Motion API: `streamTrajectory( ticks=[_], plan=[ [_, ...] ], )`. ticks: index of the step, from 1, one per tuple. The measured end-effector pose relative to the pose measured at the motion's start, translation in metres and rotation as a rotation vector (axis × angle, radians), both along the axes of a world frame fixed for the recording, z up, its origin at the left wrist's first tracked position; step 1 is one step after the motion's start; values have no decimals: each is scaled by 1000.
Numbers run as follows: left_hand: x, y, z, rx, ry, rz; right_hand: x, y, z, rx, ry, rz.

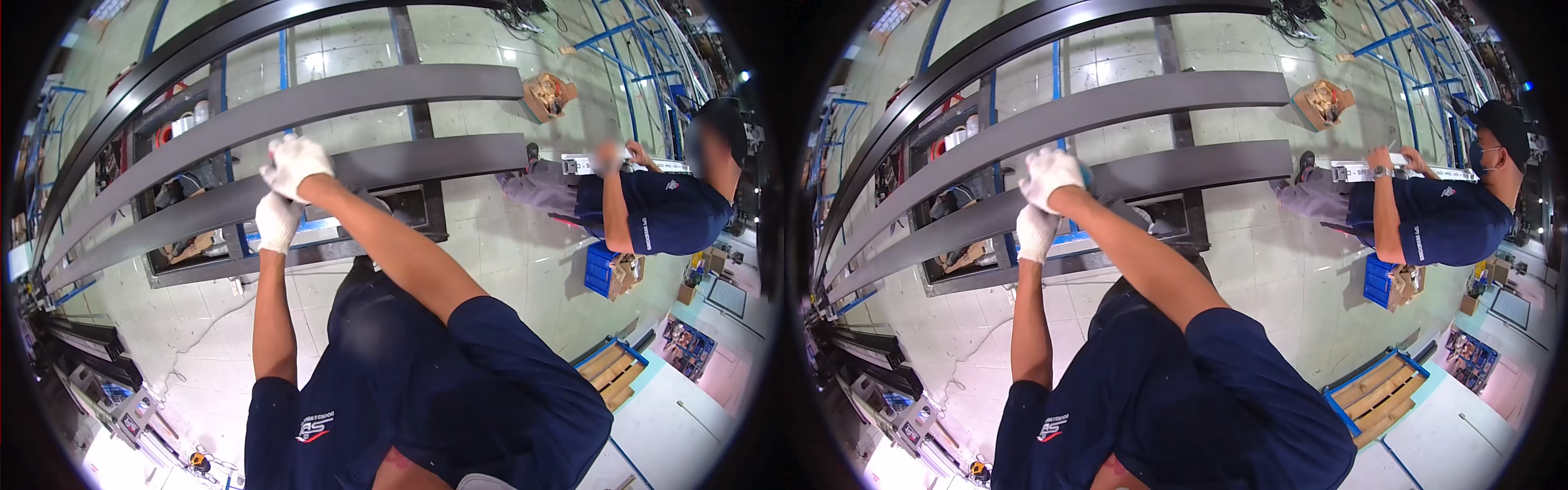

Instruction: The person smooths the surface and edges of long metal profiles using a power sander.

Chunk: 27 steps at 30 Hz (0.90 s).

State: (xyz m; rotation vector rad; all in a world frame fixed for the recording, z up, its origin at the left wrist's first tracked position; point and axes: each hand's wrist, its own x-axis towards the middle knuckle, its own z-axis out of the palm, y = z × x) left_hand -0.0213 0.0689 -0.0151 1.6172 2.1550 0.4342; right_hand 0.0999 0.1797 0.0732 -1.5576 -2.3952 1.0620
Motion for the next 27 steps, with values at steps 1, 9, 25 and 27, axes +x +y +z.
streamTrajectory(
  ticks=[1, 9, 25, 27],
  plan=[
    [-17, -9, 1, 4, -35, 42, -20, -6, 0, -16, 19, 48],
    [-39, -48, -4, 90, -43, -27, -46, -48, -38, 174, 123, 44],
    [308, 69, 21, -115, -29, -716, 342, -29, -19, 156, -127, -630],
    [352, 88, 12, -56, -60, -798, 391, -18, -24, 157, -135, -705]
  ],
)
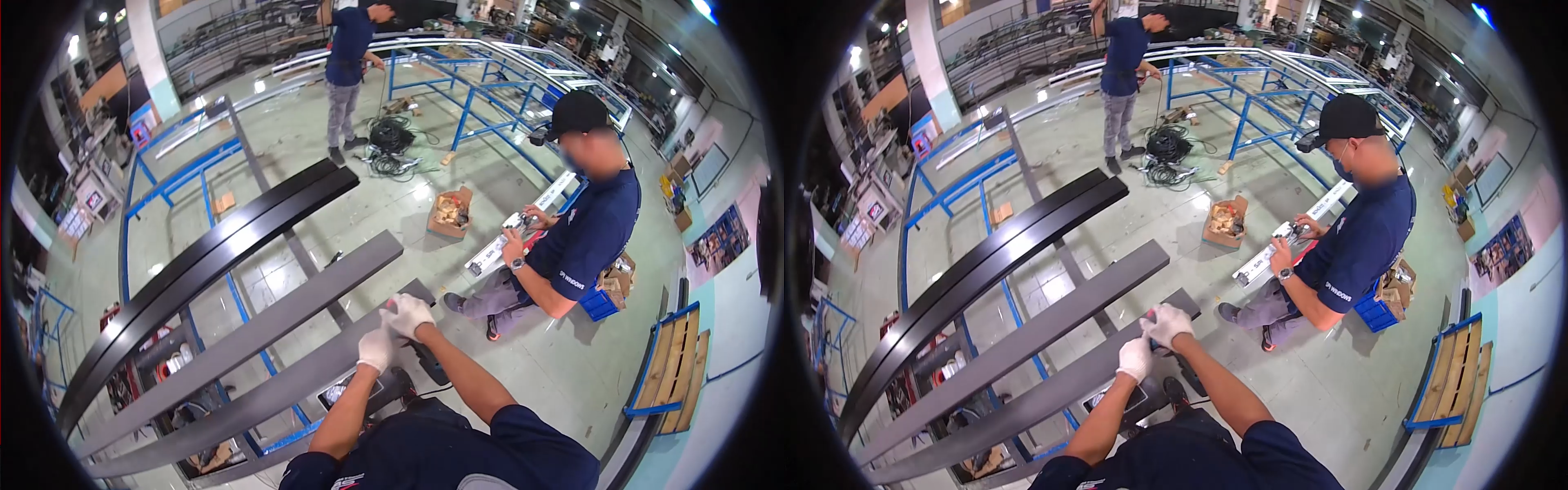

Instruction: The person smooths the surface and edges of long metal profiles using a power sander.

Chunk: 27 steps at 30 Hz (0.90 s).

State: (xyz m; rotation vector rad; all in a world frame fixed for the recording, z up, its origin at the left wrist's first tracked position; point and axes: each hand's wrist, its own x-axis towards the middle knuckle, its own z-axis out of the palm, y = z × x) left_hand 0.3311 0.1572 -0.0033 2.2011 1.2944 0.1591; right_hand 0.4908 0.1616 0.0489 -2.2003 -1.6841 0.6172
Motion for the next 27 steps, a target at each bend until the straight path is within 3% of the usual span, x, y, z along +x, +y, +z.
streamTrajectory(
  ticks=[6, 11, 18, 27],
  plan=[
    [92, 37, 2, 22, 3, -146, 92, 22, 0, -30, 17, -128],
    [82, 38, -5, -16, 8, -123, 84, 25, 1, -54, 41, -109],
    [-54, -14, -3, -38, 62, 67, -55, -1, 21, -103, -11, 59],
    [-280, -110, -14, 42, 46, 546, -285, -34, 4, -86, 256, 515]
  ],
)
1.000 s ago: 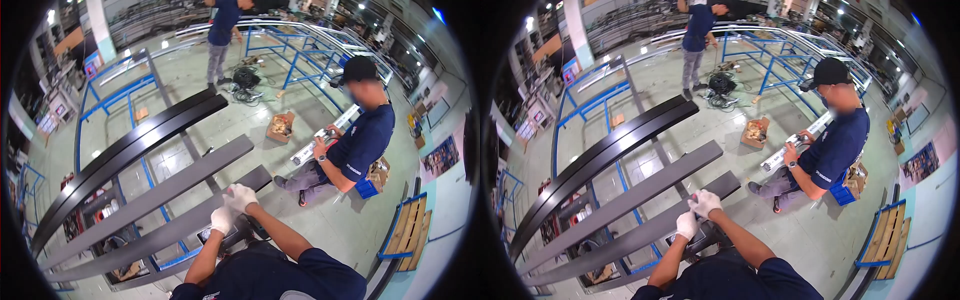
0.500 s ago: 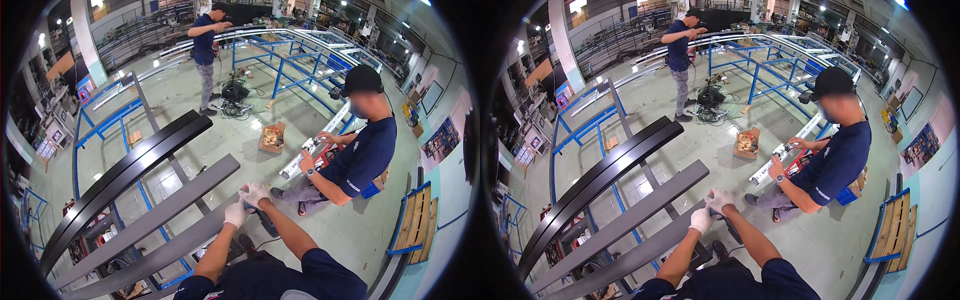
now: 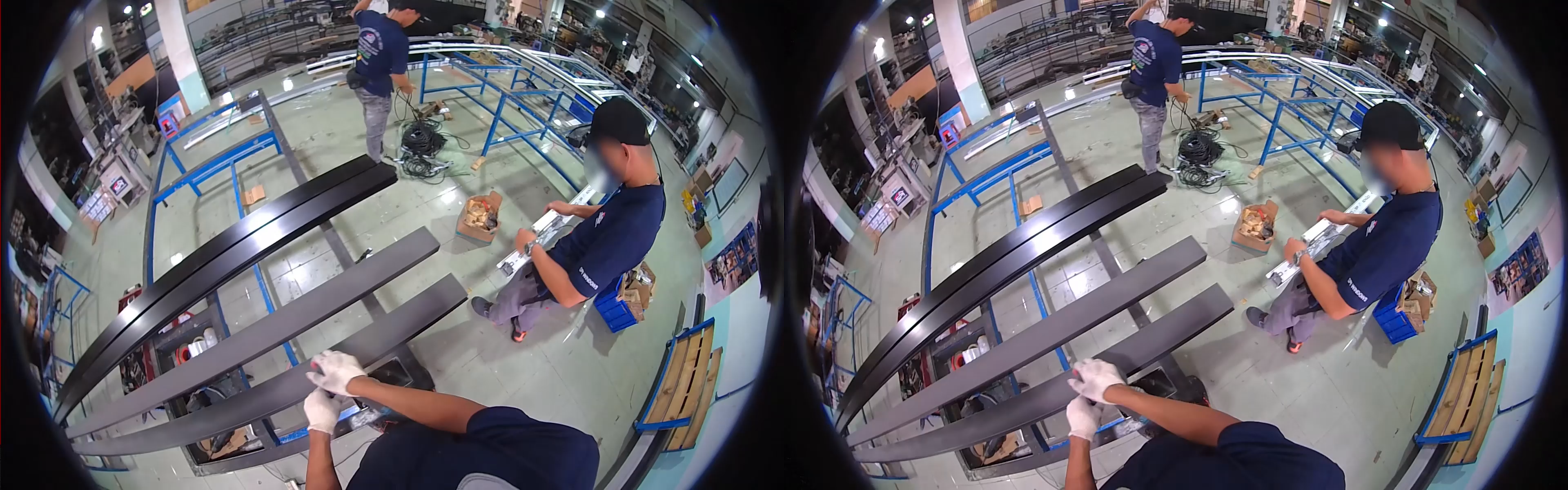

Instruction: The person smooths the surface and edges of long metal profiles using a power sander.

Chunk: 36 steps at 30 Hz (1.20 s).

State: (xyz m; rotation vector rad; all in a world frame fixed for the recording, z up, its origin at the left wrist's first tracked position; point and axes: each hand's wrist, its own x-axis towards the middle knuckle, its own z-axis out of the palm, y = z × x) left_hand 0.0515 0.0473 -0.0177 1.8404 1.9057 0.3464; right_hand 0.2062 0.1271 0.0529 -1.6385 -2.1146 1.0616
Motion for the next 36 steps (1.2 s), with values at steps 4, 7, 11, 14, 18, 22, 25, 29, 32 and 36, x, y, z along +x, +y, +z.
streamTrajectory(
  ticks=[4, 7, 11, 14, 18, 22, 25, 29, 32, 36],
  plan=[
    [-86, -30, 1, 9, 0, 184, -92, -6, 2, 17, 86, 174],
    [-141, -42, -8, 56, 28, 234, -151, -7, -2, 27, 100, 251],
    [-176, -44, -24, 39, 66, 266, -183, -6, -4, 27, 84, 301],
    [-154, -32, -7, 19, 62, 257, -164, 5, 7, -8, 86, 277],
    [-92, -10, -4, -48, 63, 200, -98, 17, 6, -2, 78, 208],
    [-8, 19, -8, -84, 78, 48, -2, 26, 16, -26, 55, 69],
    [67, 47, 16, -129, 94, -153, 71, 33, 8, -1, -35, -98],
    [165, 78, 11, 44, -76, -362, 184, 42, 5, 39, -34, -314],
    [248, 102, 19, -8, -168, -350, 265, 60, -3, 67, -54, -393],
    [342, 106, 9, 99, -272, -318, 362, 73, 0, 32, 49, -452]
  ],
)
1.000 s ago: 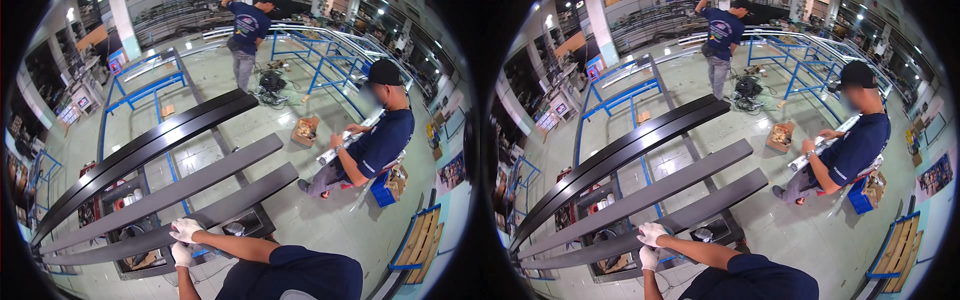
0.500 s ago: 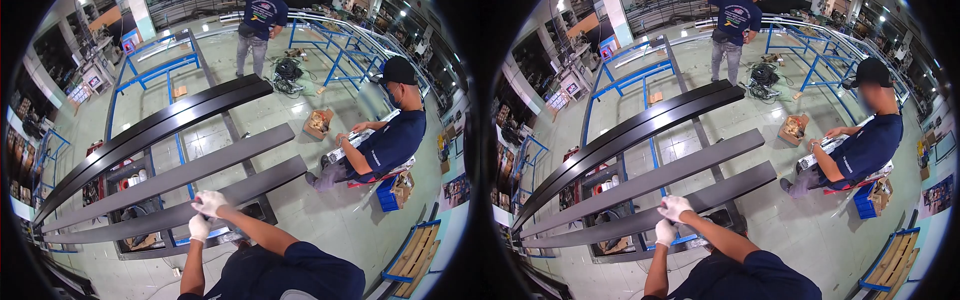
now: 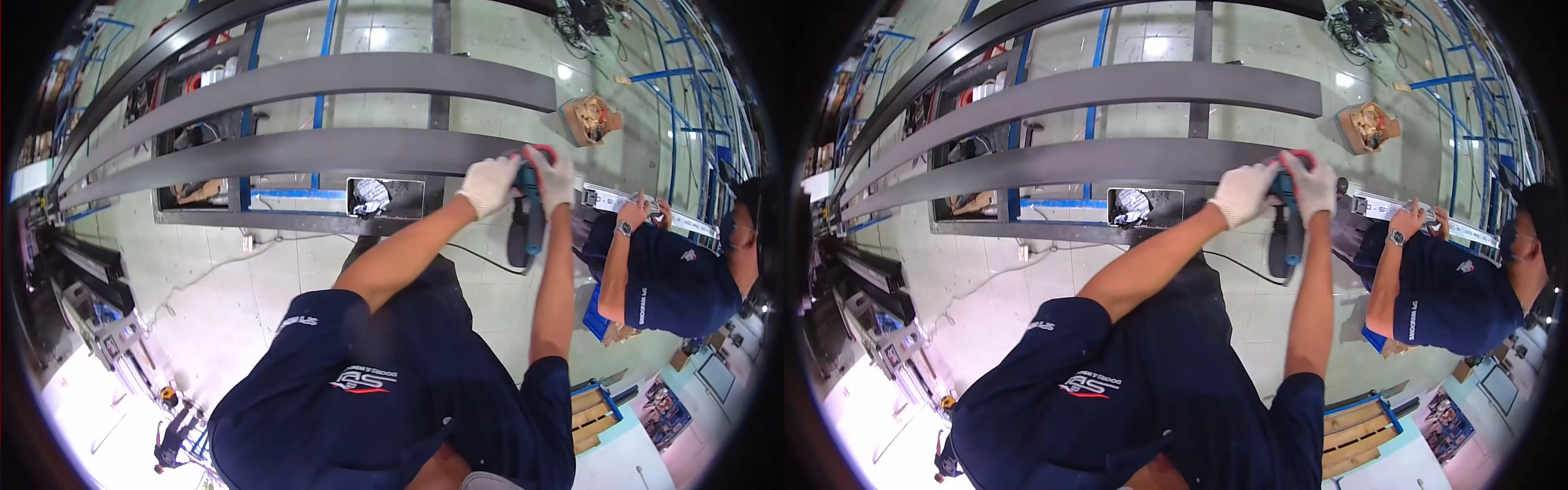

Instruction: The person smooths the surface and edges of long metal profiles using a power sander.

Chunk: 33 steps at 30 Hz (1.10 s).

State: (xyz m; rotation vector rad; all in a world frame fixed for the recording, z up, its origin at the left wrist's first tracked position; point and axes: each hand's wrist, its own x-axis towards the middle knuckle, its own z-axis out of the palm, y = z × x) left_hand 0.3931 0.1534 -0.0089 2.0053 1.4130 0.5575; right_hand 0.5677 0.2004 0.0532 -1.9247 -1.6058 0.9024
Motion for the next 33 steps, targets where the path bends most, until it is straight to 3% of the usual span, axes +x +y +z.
streamTrajectory(
  ticks=[2, 6, 9, 10, 11, 12, 13, 14, 17, 18, 24, 26, 29, 33],
  plan=[
    [26, -1, -1, 7, -40, 7, 37, 12, -13, 3, 18, -12],
    [30, 1, 10, -84, -95, -9, 93, 28, -53, 5, 339, -59],
    [5, -2, 14, -95, -112, 6, 78, 31, -60, 18, 140, -8],
    [-9, -5, 12, -85, -122, 20, 57, 27, -50, -4, 46, 15],
    [-25, -9, 12, -72, -132, 34, 39, 24, -54, 8, 150, 21],
    [-45, -14, 15, -95, -120, 58, -3, 15, -22, -30, 57, 24],
    [-68, -19, 19, -119, -108, 79, -27, 12, -27, -21, 118, 65],
    [-92, -26, 24, -134, -102, 122, -69, 3, 2, -84, 177, 49],
    [-170, -52, 29, -123, -93, 266, -163, -7, -2, -189, 292, 70],
    [-195, -61, 27, -98, -97, 347, -195, -8, -17, -74, 196, 140],
    [-333, -105, 12, -40, 12, 738, -375, -19, 0, -147, 197, 322],
    [-362, -113, 0, 21, 28, 785, -400, -16, 3, -185, 290, 389],
    [-373, -112, 9, -93, 61, 772, -406, -13, 7, -196, 257, 448],
    [-328, -97, 29, -141, 50, 587, -357, -2, 2, -220, 162, 504]
  ],
)
